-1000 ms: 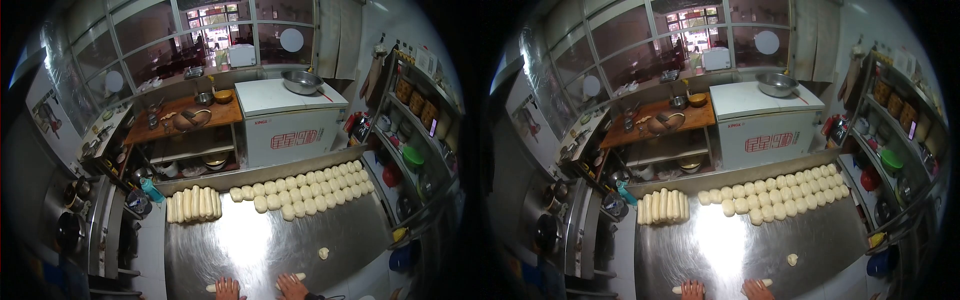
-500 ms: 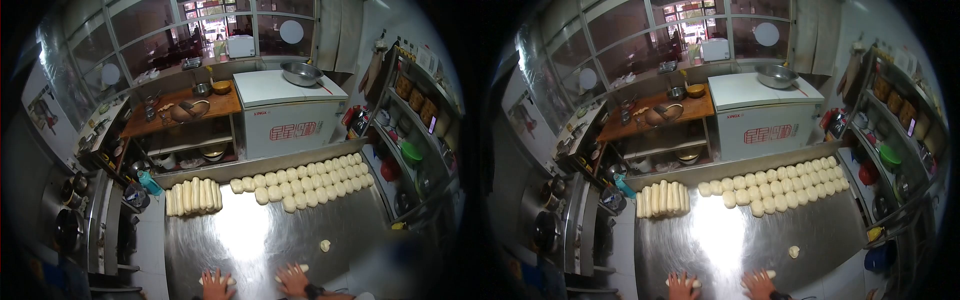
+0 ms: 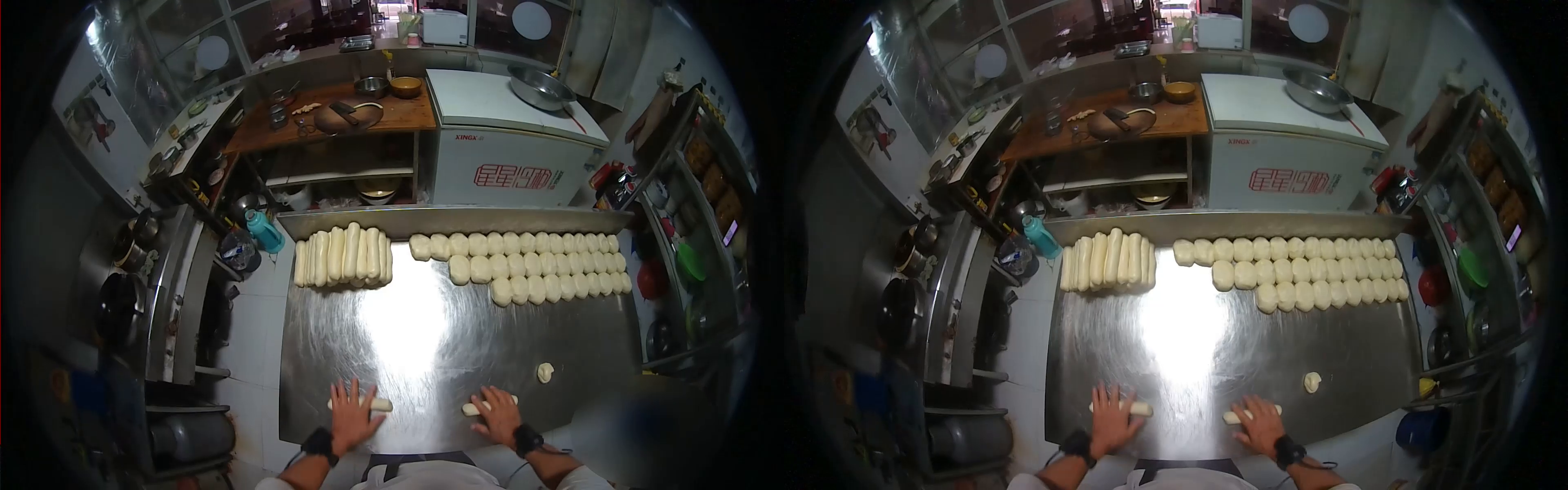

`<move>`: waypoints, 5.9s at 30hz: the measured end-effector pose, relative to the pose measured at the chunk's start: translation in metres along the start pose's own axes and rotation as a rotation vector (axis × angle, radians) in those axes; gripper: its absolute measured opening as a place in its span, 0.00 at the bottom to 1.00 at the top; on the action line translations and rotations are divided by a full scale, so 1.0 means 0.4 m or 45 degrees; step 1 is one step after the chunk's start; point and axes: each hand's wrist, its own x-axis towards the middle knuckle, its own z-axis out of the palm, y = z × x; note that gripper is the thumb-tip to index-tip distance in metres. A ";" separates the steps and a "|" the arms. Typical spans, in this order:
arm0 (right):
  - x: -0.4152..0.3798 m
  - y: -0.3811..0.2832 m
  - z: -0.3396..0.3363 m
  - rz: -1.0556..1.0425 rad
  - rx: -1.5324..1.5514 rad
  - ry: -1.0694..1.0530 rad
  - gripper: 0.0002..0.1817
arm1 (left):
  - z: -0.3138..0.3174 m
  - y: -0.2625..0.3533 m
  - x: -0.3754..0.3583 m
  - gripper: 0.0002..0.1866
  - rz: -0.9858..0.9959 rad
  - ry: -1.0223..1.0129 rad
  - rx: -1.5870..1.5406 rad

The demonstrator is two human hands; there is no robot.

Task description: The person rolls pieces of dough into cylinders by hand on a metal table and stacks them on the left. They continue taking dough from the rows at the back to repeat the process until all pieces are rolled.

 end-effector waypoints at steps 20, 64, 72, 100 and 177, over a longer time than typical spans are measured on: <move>1.177 -0.139 -0.296 0.373 0.795 0.644 0.27 | -0.003 -0.059 0.090 0.17 -0.065 0.333 -0.536; 1.079 0.019 -0.093 0.076 0.164 0.734 0.13 | -0.055 -0.056 0.176 0.25 -0.142 0.340 -1.177; 1.025 0.178 -0.243 0.787 0.371 0.516 0.42 | -0.109 -0.058 0.210 0.21 -0.081 0.375 -1.126; 0.309 -0.085 -0.108 0.464 1.139 0.053 0.27 | -0.057 0.069 0.120 0.20 -0.269 0.111 -0.955; 0.182 0.083 -0.089 0.131 0.182 -0.090 0.26 | -0.062 -0.025 -0.059 0.40 -0.102 -0.025 -0.024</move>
